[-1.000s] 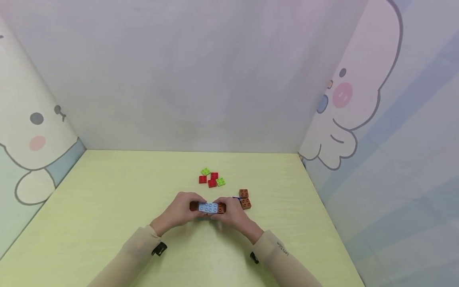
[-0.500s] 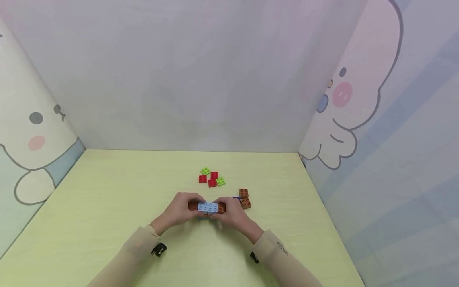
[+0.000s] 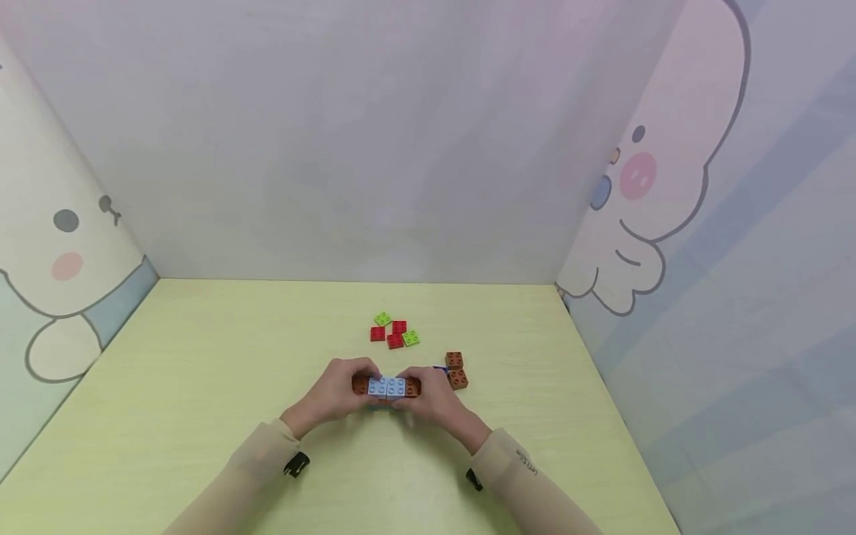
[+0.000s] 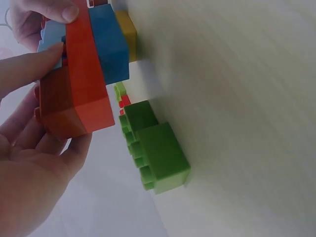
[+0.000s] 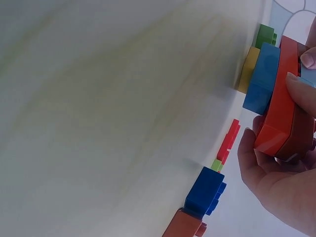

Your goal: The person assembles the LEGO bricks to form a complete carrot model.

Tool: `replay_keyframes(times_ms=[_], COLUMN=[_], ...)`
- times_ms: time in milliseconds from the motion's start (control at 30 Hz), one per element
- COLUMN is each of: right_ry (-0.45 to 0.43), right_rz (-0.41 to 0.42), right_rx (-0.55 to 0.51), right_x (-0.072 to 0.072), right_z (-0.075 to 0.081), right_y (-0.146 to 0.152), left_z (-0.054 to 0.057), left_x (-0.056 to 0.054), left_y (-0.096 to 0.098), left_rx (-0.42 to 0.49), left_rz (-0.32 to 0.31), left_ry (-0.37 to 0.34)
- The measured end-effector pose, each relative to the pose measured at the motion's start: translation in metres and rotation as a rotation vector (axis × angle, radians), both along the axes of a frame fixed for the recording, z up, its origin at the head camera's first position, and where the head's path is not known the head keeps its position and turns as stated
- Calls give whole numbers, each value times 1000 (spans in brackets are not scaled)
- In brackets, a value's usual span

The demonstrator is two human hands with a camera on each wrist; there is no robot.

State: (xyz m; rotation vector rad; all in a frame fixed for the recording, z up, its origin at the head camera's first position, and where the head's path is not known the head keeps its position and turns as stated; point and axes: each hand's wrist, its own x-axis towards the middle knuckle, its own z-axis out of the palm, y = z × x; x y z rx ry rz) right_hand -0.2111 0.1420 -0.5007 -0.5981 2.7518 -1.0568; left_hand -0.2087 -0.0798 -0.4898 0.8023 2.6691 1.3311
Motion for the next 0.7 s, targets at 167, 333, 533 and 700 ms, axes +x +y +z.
replay_keyframes(times_ms=[167, 333, 533, 700], right_ry=[-9, -6, -1, 9], right_rz=[0, 1, 4, 12], right_rx=[-1, -7, -11, -16], right_x=[0, 0, 0, 1], right_z=[1, 1, 3, 3], right_y=[-1, -1, -1, -1], left_z=[0, -2, -3, -3], left_x=[0, 0, 1, 2], left_y=[1, 3, 5, 6], left_rx=[-28, -64, -73, -83], left_rz=[-6, -5, 7, 18], left_ry=[11, 29, 44, 39])
